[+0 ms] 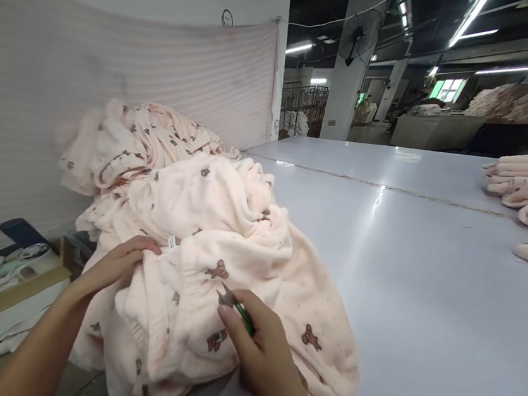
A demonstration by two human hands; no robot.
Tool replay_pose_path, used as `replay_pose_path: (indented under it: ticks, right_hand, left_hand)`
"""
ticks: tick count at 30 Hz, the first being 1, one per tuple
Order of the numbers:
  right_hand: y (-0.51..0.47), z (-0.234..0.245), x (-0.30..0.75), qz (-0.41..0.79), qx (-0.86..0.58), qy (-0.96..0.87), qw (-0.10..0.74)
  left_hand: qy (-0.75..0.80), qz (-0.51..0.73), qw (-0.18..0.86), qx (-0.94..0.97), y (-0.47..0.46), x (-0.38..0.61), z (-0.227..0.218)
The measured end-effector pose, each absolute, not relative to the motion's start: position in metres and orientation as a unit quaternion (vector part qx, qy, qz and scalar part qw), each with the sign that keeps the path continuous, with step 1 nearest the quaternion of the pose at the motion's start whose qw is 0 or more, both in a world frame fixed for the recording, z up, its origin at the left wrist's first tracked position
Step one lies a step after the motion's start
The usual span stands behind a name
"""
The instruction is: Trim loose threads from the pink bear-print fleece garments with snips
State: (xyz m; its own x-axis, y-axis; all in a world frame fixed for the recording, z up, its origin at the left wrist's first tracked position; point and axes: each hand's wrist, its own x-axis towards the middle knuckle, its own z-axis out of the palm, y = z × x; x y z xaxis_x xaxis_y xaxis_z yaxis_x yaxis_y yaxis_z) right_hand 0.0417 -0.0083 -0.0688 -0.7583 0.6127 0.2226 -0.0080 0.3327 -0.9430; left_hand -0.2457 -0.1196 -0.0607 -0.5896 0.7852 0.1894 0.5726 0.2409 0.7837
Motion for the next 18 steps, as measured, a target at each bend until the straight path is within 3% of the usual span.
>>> replay_pose_path:
  ticks: [4,8,12,18]
  right_hand:
    - [0.002,-0.073,0.005,0.549,-0.168,-0.772,0.273]
    - [0.011,-0.086,-0.016,0.554,-0.167,-0.766,0.281]
    - [0.01,-0.093,-0.014,0.543,-0.188,-0.761,0.3]
    - [-0.026,-0.093,0.036,0.432,-0.251,-0.774,0.389]
  left_hand:
    - [0.802,0.394,0.015,0.45,-0.132,-0.201,-0.038]
    - [0.752,0.341,0.236,0.512,-0.126,-0.15,-0.059]
    - [0.641,0.465,0.439,0.425,-0.106,-0.13,-0.088]
    - [0.499,0.575,0.568,0.311,-0.098,-0.132,-0.087]
